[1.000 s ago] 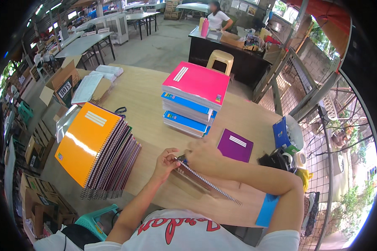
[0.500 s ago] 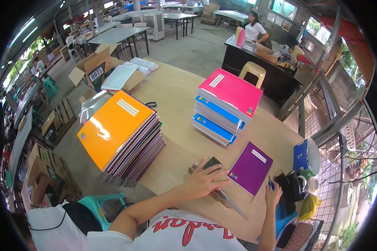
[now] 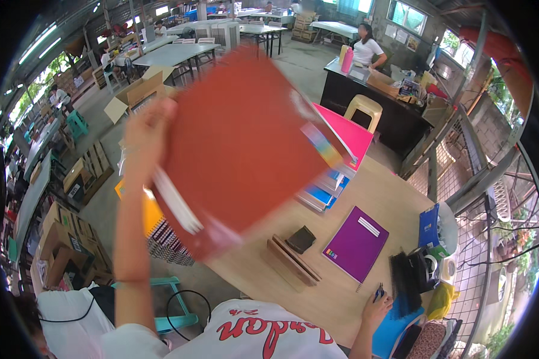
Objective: The person prepares spiral-bound notebooks by picking them up one at a time, aligning a metal ruler with the spiral binding, and running a cutting tool along the spine before stacking them.
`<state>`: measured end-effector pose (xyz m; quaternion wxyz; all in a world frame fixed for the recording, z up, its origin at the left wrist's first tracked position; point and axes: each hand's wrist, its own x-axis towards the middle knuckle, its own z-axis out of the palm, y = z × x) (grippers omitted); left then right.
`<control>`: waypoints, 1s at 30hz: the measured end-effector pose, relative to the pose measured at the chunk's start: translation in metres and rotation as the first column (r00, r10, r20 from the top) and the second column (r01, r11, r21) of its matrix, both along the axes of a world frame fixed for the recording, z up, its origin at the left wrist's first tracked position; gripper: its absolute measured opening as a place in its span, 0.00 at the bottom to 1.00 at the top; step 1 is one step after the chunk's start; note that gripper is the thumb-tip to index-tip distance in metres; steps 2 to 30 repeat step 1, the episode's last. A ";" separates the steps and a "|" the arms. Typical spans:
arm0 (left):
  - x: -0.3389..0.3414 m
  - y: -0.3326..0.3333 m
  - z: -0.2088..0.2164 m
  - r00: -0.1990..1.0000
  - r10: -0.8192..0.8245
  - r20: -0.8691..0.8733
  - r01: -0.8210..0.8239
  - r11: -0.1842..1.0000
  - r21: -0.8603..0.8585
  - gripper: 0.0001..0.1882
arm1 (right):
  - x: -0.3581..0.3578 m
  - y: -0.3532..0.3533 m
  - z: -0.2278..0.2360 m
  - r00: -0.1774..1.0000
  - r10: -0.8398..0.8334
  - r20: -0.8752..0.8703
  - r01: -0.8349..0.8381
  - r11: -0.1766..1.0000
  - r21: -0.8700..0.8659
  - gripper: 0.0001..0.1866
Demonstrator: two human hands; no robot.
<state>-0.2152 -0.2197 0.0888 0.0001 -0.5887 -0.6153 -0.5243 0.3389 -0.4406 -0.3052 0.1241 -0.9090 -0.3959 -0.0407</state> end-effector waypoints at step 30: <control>-0.048 0.013 0.020 0.991 -0.111 0.079 0.114 0.993 -0.042 0.25 | -0.004 0.005 0.000 1.000 0.012 0.011 -0.012 1.000 0.001 0.27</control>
